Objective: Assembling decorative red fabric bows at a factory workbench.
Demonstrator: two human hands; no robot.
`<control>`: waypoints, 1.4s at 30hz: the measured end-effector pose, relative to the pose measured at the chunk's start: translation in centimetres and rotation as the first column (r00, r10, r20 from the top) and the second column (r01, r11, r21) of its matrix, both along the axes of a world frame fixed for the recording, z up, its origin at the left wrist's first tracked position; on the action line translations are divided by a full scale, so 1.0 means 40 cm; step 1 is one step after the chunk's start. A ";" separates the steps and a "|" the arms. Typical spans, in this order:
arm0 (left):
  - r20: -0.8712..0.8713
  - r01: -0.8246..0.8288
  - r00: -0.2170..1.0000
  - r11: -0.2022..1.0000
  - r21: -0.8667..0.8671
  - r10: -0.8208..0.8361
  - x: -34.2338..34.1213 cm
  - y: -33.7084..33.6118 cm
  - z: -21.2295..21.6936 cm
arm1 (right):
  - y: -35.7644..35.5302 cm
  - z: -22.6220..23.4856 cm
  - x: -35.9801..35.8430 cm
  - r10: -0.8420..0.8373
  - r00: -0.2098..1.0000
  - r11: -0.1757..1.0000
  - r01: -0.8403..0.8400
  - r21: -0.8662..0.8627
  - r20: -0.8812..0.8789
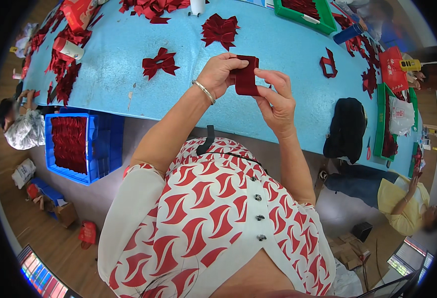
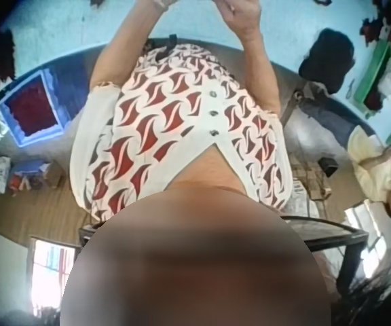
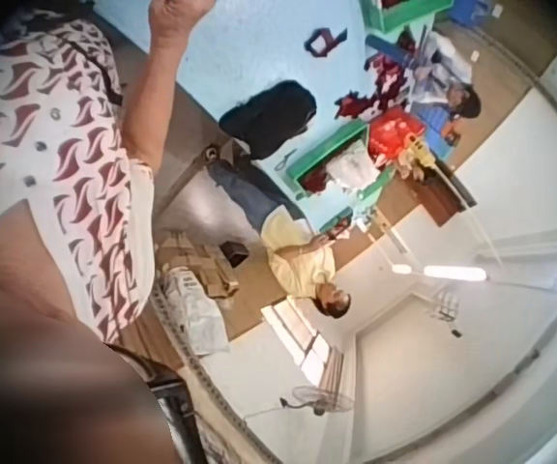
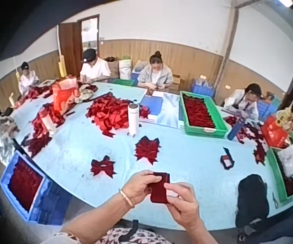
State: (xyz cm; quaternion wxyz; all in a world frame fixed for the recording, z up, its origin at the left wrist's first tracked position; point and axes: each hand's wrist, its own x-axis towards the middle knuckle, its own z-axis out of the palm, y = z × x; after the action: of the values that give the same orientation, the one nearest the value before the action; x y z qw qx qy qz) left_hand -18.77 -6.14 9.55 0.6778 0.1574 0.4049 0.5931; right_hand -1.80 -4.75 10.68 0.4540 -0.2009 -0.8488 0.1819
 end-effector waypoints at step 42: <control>0.005 0.013 1.000 1.000 -0.007 -0.013 0.035 -0.012 -0.001 | -0.053 0.031 -0.041 0.007 0.915 0.780 -0.257 -0.571 -0.403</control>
State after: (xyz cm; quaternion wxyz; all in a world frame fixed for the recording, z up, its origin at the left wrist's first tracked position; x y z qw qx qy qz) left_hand -17.35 -6.62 9.50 0.6831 0.1560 0.4046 0.5877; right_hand -3.43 -6.89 11.92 0.5050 -0.2370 -0.6515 0.5141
